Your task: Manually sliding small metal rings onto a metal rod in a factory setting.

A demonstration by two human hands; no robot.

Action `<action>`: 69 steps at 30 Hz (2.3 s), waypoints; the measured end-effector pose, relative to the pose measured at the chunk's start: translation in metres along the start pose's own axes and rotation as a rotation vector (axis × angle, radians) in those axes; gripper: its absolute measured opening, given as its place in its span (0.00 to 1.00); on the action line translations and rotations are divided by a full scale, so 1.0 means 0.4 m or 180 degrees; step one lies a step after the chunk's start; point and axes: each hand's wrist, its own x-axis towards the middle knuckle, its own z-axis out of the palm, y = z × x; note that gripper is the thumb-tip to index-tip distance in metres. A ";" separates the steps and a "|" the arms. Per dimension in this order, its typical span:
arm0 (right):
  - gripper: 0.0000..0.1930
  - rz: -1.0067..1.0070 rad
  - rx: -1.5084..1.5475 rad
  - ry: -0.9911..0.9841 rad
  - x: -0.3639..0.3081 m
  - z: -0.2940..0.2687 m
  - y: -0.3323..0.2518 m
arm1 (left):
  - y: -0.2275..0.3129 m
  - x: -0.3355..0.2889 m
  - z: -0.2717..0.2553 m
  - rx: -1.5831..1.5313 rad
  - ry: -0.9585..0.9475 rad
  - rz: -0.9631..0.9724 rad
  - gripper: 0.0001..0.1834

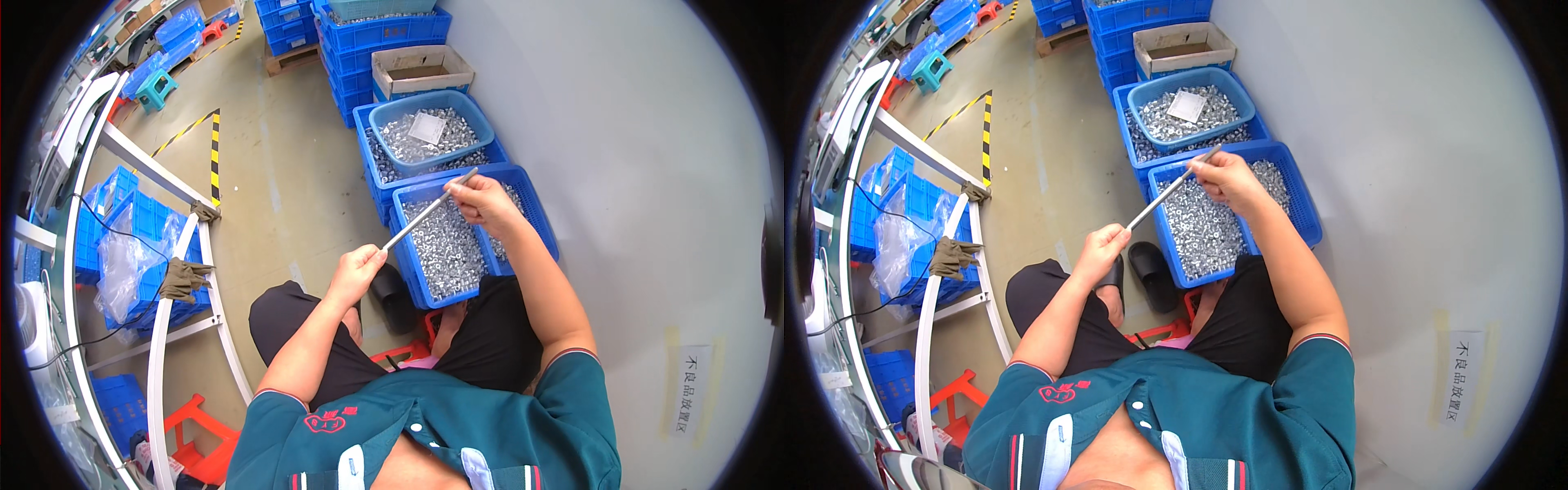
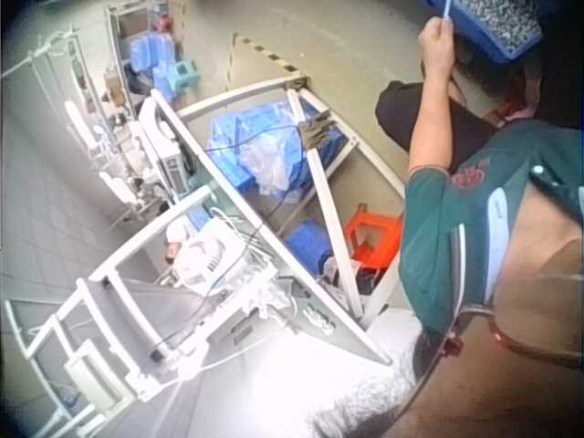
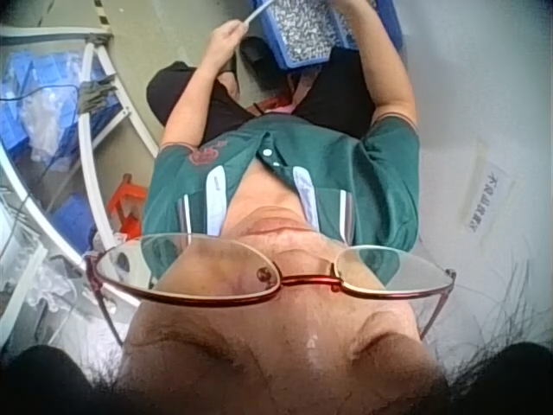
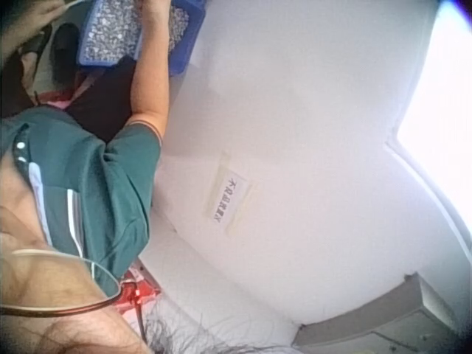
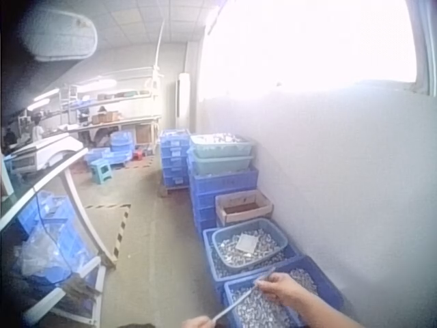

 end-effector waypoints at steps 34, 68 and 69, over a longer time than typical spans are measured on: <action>0.11 0.0274 0.1660 -0.0165 0.010 -0.082 -0.015 | -0.003 -0.009 -0.014 0.0083 -0.0041 0.0052 0.14; 0.11 0.0022 0.1228 -0.0081 -0.006 -0.076 -0.028 | -0.004 -0.010 -0.017 0.0076 0.0012 0.0092 0.15; 0.11 -0.0002 0.1161 -0.0050 -0.004 -0.072 -0.025 | -0.004 -0.011 -0.016 0.0082 0.0019 0.0109 0.15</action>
